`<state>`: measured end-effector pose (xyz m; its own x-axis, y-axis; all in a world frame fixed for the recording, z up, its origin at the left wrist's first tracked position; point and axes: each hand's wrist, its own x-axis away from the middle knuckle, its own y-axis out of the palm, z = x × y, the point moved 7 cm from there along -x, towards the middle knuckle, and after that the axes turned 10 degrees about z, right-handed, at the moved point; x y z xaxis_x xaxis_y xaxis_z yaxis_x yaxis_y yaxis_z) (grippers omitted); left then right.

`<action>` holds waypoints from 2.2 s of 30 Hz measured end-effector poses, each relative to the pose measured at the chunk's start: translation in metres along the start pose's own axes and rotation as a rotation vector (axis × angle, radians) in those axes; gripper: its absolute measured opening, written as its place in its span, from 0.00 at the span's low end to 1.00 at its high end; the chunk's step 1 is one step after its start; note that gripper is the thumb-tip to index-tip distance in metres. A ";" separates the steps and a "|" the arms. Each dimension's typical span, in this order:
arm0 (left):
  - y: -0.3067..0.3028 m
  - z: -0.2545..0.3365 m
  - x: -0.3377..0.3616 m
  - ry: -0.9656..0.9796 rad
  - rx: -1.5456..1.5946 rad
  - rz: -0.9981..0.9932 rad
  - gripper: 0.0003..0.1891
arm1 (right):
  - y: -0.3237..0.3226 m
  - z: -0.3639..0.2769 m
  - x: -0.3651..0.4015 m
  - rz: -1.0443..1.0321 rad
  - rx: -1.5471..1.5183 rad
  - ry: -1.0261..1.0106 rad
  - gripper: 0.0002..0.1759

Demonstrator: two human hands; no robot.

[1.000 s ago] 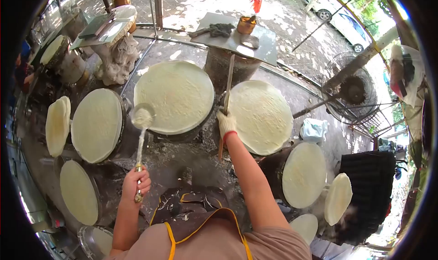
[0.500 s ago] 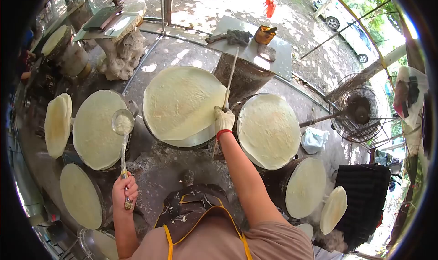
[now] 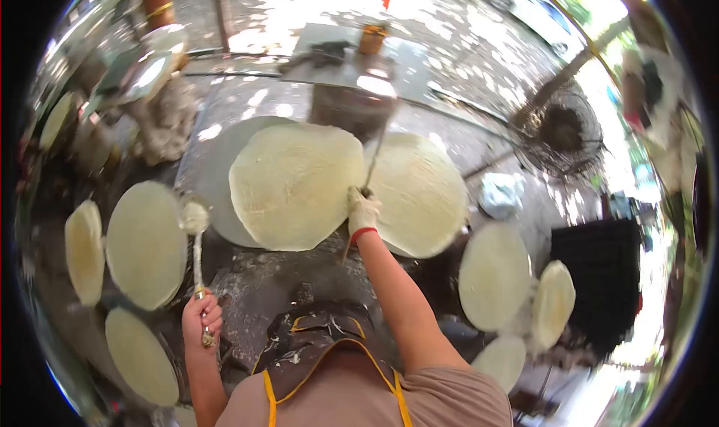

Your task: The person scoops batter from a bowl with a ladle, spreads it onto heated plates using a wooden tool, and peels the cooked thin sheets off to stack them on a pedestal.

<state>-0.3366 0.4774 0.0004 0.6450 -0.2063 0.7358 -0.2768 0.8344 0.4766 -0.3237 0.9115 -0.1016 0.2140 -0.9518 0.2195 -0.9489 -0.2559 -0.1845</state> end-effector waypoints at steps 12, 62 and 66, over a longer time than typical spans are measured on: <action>0.088 -0.052 -0.013 -0.125 -0.235 -0.113 0.05 | -0.264 0.041 -0.144 0.418 0.492 -0.026 0.19; 0.183 -0.373 0.170 -0.240 -0.438 -0.244 0.08 | -0.847 0.064 -0.132 0.583 1.149 -0.278 0.10; 0.181 -0.376 0.187 -0.248 -0.490 -0.265 0.05 | -0.828 0.048 -0.119 0.569 1.070 -0.304 0.16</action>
<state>0.0020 0.7822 0.0435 0.4455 -0.5033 0.7405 0.2686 0.8641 0.4257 0.4476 1.2290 -0.0211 0.0157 -0.9362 -0.3510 -0.2904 0.3316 -0.8976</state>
